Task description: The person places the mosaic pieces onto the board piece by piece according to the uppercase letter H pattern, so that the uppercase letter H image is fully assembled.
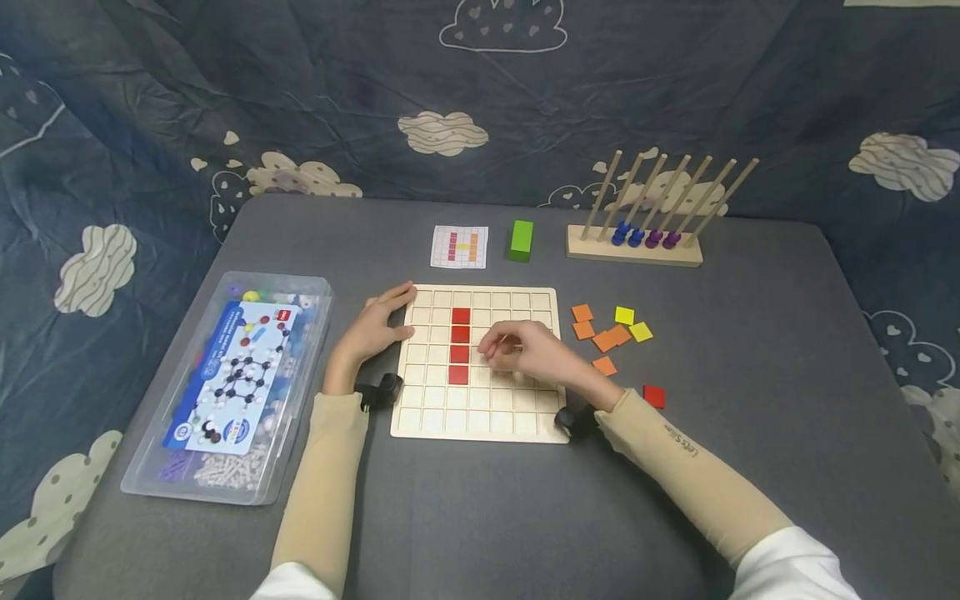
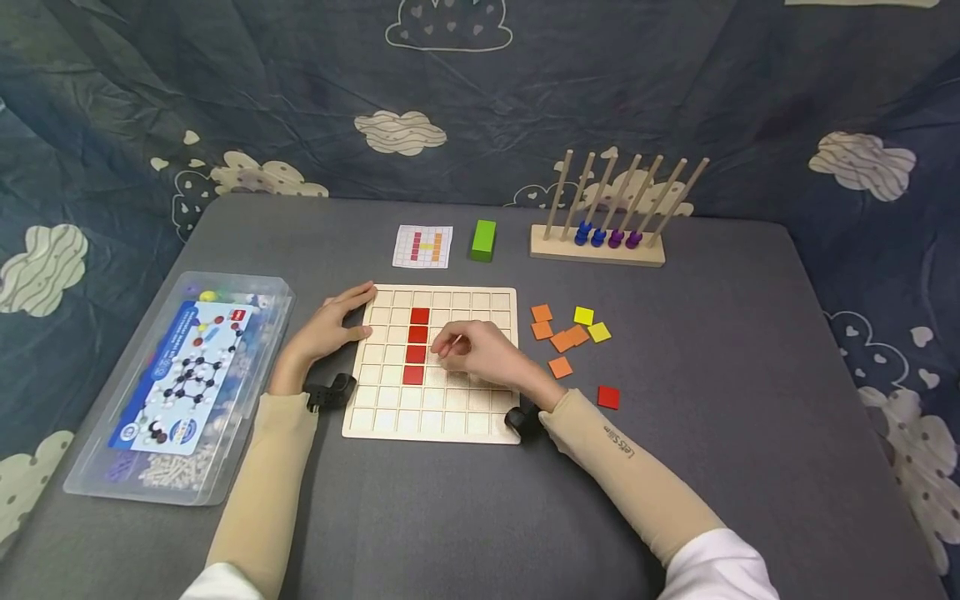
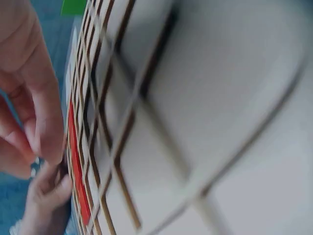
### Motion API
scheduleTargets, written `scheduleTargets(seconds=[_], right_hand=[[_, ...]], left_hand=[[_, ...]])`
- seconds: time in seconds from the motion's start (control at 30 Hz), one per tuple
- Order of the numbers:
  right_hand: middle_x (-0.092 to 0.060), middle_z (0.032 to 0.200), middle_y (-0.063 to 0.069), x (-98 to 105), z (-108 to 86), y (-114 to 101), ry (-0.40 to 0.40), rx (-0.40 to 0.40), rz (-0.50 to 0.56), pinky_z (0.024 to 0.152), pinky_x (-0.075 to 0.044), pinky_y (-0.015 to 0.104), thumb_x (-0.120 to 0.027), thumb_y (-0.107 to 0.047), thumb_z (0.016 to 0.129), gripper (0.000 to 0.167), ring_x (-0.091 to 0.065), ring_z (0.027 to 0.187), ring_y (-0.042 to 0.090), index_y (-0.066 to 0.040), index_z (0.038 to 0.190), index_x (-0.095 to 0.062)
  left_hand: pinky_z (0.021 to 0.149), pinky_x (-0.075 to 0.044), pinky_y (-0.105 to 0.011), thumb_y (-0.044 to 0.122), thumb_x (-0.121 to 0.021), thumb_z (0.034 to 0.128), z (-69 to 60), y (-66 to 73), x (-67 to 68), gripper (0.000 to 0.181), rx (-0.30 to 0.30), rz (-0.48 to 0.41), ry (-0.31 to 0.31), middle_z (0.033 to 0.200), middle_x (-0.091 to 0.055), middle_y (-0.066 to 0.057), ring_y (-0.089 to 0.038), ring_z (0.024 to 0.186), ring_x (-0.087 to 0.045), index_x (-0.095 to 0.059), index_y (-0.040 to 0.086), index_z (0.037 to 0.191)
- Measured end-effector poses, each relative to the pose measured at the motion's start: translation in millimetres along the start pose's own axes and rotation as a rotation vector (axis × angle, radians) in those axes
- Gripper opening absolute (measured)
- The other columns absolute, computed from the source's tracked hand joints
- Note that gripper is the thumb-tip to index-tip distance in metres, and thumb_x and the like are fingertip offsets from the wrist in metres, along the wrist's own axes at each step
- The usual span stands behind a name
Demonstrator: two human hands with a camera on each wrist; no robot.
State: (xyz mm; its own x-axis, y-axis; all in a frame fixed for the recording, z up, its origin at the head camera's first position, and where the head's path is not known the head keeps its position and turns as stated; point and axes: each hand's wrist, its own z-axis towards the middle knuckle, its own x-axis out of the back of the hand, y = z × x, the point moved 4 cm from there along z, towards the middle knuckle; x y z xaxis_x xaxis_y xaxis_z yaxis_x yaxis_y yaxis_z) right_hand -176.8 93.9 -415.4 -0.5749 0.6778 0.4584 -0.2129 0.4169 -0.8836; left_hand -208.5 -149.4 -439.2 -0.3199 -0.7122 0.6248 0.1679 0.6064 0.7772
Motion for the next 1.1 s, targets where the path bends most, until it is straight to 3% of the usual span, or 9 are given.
scheduleTargets(seconds=[0.17, 0.3, 0.47, 0.67, 0.87, 1.1], right_hand=[[-0.066, 0.094, 0.012, 29, -25.0, 15, 0.004, 0.001, 0.053, 0.072, -0.045, 0.032, -0.068, 0.001, 0.086, 0.018, -0.059, 0.081, 0.021, 0.001, 0.103, -0.068], [-0.065, 0.097, 0.015, 53, -51.4, 33, 0.028, -0.048, 0.062, 0.068, -0.046, 0.027, -0.068, 0.0, 0.087, 0.02, -0.059, 0.082, 0.02, 0.002, 0.106, -0.067], [-0.064, 0.102, 0.02, 81, -86.7, 55, 0.077, -0.132, 0.086, 0.072, -0.051, 0.028, -0.065, 0.001, 0.088, 0.023, -0.061, 0.086, 0.019, 0.007, 0.111, -0.063], [-0.064, 0.107, 0.018, 108, -127.0, 73, 0.157, -0.195, 0.041, 0.07, -0.05, 0.029, -0.065, -0.009, 0.091, 0.027, -0.061, 0.088, 0.013, 0.005, 0.115, -0.062], [-0.065, 0.107, 0.017, 120, -150.3, 85, 0.206, -0.222, 0.015, 0.068, -0.05, 0.029, -0.064, -0.011, 0.092, 0.03, -0.062, 0.088, 0.011, 0.005, 0.117, -0.061], [-0.062, 0.109, 0.019, 118, -158.1, 91, 0.193, -0.244, 0.022, 0.071, -0.051, 0.026, -0.066, -0.008, 0.09, 0.031, -0.061, 0.088, 0.014, 0.006, 0.117, -0.06]], left_hand=[[0.105, -0.022, -0.054, 0.001, -0.062, 0.0896, 0.1, 0.5, -0.1, 0.063, -0.001, -0.001, 0.0, 0.155, -0.024, -0.014, -0.038, 0.135, -0.021, -0.034, -0.005, 0.145], [0.104, -0.023, -0.054, 0.001, -0.062, 0.0896, 0.3, 0.7, 0.0, 0.063, -0.003, -0.002, -0.002, 0.156, -0.023, -0.014, -0.039, 0.135, -0.021, -0.034, -0.005, 0.145], [0.103, -0.023, -0.054, 0.002, -0.063, 0.0898, -0.2, 1.3, 0.3, 0.063, -0.011, 0.002, 0.003, 0.155, -0.024, -0.016, -0.04, 0.134, -0.021, -0.033, -0.007, 0.145], [0.104, -0.023, -0.054, 0.002, -0.063, 0.09, -0.5, 1.3, 0.4, 0.063, -0.007, -0.006, -0.003, 0.155, -0.023, -0.017, -0.039, 0.135, -0.02, -0.033, -0.007, 0.145], [0.104, -0.023, -0.053, 0.003, -0.062, 0.0904, -0.7, 1.1, 0.3, 0.063, -0.005, -0.008, -0.006, 0.155, -0.023, -0.016, -0.039, 0.135, -0.02, -0.033, -0.006, 0.145], [0.103, -0.024, -0.054, 0.002, -0.062, 0.0902, -0.7, 1.9, 0.4, 0.063, -0.007, -0.011, -0.007, 0.155, -0.023, -0.016, -0.039, 0.134, -0.021, -0.033, -0.007, 0.145]])
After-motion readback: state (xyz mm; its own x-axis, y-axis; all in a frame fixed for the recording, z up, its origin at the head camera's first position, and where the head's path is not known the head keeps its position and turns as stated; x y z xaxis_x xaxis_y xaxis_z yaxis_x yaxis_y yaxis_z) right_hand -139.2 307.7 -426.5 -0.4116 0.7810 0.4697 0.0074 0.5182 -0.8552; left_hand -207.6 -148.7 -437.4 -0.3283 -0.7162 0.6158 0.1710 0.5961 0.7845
